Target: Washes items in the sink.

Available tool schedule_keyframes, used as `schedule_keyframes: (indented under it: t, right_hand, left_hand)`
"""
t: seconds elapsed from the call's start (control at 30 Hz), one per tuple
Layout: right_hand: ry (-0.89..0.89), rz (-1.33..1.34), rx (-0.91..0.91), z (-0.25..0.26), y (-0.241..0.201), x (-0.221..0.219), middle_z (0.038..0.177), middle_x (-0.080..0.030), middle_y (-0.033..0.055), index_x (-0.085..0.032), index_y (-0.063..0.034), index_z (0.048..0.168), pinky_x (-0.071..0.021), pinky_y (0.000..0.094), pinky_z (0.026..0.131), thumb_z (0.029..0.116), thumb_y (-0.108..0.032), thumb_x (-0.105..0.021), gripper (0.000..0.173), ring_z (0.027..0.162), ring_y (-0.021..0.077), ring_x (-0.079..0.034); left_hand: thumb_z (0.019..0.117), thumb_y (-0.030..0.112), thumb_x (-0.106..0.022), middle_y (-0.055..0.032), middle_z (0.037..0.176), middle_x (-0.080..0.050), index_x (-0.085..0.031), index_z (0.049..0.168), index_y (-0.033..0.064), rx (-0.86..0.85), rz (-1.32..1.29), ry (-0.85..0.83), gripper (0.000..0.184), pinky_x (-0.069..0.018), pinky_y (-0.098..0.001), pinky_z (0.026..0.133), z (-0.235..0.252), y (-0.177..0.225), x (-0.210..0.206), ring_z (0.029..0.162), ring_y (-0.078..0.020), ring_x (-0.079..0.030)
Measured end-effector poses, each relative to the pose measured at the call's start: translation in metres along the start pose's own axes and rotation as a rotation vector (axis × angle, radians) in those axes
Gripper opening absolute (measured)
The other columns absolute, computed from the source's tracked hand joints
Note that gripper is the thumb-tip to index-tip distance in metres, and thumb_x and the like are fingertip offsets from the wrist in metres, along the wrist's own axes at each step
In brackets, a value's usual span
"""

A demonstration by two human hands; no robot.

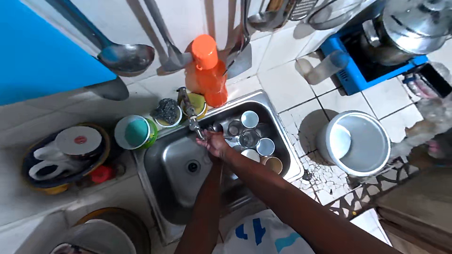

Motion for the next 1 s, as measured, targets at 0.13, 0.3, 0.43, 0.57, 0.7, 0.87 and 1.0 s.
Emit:
schedule_keyframes:
  t: [0.13,0.3,0.43,0.57,0.7,0.87,1.0]
  right_hand:
    - [-0.033,-0.169,-0.004,-0.019,-0.001,-0.005,0.109,-0.067,0.0183,-0.050,0.0093,0.133,-0.0593,0.0318,0.084,0.1108,-0.010,-0.040,0.031,0.091,0.0191,-0.070]
    - [-0.165,-1.313,0.101,-0.081,-0.033,-0.007,0.139,-0.062,0.0204,-0.057,-0.0032,0.143,-0.0443,0.0484,0.113,0.1066,-0.017,-0.052,0.039,0.130,0.0300,-0.059]
    - [-0.142,-1.485,0.356,-0.136,-0.122,0.014,0.124,-0.071,0.0162,-0.068,-0.0060,0.131,-0.0535,0.0510,0.100,0.1024,-0.011,-0.060,0.030,0.111,0.0290,-0.070]
    - [0.479,-1.650,0.658,-0.166,-0.269,0.086,0.130,-0.067,0.0205,-0.061,-0.0045,0.139,-0.0513,0.0562,0.102,0.1051,-0.027,-0.056,0.041,0.118,0.0364,-0.066]
    - [0.919,-1.800,0.866,-0.182,-0.368,0.152,0.151,-0.045,0.0335,-0.041,0.0036,0.153,-0.0344,0.0689,0.112,0.0937,-0.014,-0.064,0.066,0.143,0.0552,-0.036]
    - [0.955,-1.969,0.767,-0.156,-0.391,0.192,0.146,-0.047,0.0371,-0.041,0.0106,0.149,-0.0366,0.0708,0.107,0.0946,-0.011,-0.064,0.063,0.140,0.0590,-0.036]
    - [0.904,-2.047,0.803,-0.147,-0.394,0.199,0.126,-0.061,0.0354,-0.061,0.0112,0.121,-0.0388,0.0693,0.105,0.0998,-0.012,-0.057,0.032,0.131,0.0561,-0.048]
  left_hand:
    - [0.1100,0.000,-0.033,-0.0296,0.152,-0.043,-0.033,0.150,-0.0128,0.648,-0.478,-0.206,0.042,-0.0385,-0.0359,0.114,0.047,-0.058,-0.022,0.136,-0.0310,-0.047]
    - [0.1062,0.021,-0.054,-0.0336,0.141,-0.053,-0.045,0.143,-0.0150,0.292,0.312,-0.239,0.052,-0.0440,-0.0448,0.111,0.072,-0.112,-0.070,0.132,-0.0401,-0.054]
    - [0.0968,0.024,-0.073,-0.0324,0.136,-0.054,-0.051,0.137,-0.0116,0.567,-0.165,-0.155,0.058,-0.0461,-0.0531,0.106,0.103,-0.177,-0.109,0.125,-0.0414,-0.054]
    - [0.0948,0.037,-0.075,-0.0318,0.140,-0.053,-0.050,0.139,-0.0100,0.619,-0.170,-0.189,0.069,-0.0423,-0.0568,0.110,0.108,-0.178,-0.109,0.132,-0.0420,-0.051]
    - [0.0948,0.035,-0.075,-0.0304,0.135,-0.058,-0.054,0.136,-0.0075,0.557,-0.153,-0.168,0.063,-0.0441,-0.0564,0.107,0.098,-0.163,-0.104,0.128,-0.0409,-0.055]
    - [0.0999,0.037,-0.067,-0.0279,0.133,-0.059,-0.050,0.142,-0.0036,0.517,-0.231,-0.034,0.061,-0.0457,-0.0556,0.106,0.093,-0.154,-0.097,0.124,-0.0389,-0.058]
    - [0.1097,0.048,-0.040,-0.0282,0.131,-0.061,-0.054,0.138,-0.0028,0.425,-0.150,0.002,0.060,-0.0454,-0.0587,0.105,0.102,-0.154,-0.087,0.123,-0.0399,-0.059]
Point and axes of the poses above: each hand's wrist, its own z-axis towards the middle knuckle, its own x-axis out of the back of the hand, y = z × x, the point moved 4 cm from there along z, towards the middle knuckle
